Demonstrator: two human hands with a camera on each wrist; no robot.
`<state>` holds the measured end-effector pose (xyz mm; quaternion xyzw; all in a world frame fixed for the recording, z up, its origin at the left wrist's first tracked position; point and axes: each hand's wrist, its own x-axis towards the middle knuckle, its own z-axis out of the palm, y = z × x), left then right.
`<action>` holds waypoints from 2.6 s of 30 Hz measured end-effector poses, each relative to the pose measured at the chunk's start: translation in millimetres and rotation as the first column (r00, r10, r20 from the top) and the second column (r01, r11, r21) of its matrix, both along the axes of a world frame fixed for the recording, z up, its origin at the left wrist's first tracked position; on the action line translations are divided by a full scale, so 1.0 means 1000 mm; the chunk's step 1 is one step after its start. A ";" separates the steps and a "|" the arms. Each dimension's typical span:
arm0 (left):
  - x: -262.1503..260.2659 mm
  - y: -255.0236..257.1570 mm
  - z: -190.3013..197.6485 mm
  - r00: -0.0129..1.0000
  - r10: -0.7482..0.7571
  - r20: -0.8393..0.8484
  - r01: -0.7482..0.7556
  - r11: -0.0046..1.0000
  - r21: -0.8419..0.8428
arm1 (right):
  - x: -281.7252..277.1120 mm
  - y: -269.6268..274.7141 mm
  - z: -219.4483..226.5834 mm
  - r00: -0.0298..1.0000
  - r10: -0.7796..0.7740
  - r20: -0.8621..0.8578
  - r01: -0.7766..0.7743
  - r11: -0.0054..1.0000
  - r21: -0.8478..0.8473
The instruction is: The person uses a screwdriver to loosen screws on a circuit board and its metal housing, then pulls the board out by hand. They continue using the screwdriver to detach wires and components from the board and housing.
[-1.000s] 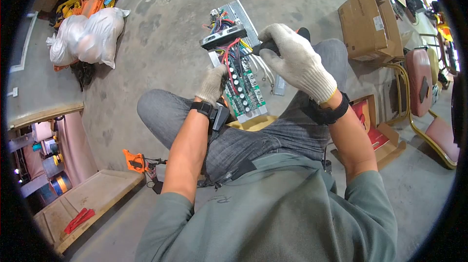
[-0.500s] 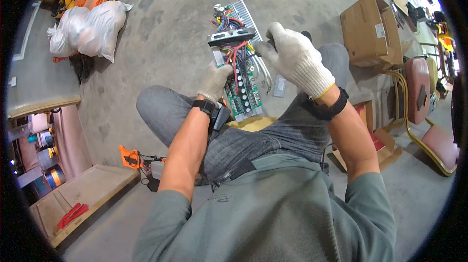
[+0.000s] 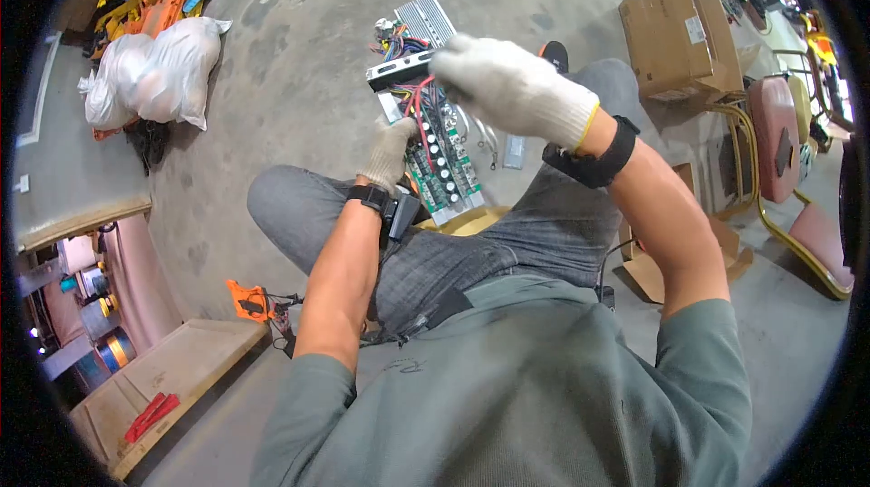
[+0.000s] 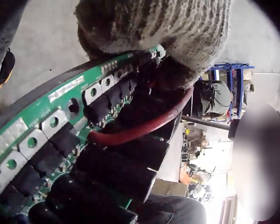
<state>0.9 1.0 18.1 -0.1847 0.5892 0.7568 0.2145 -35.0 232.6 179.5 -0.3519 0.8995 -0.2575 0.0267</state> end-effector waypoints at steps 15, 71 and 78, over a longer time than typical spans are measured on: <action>0.001 0.001 0.003 0.999 0.021 0.034 -0.022 0.999 0.045 | -0.010 -0.006 0.007 0.988 -0.138 -0.065 0.147 0.973 0.178; -0.004 0.003 0.039 0.940 -0.235 -0.249 0.038 0.794 -0.607 | 0.023 0.027 -0.001 0.970 -0.136 0.203 -0.040 0.731 0.681; -0.008 0.000 0.025 0.982 -0.157 -0.102 0.129 0.963 -0.238 | -0.002 0.018 0.013 0.954 -0.299 -0.032 0.300 0.950 0.091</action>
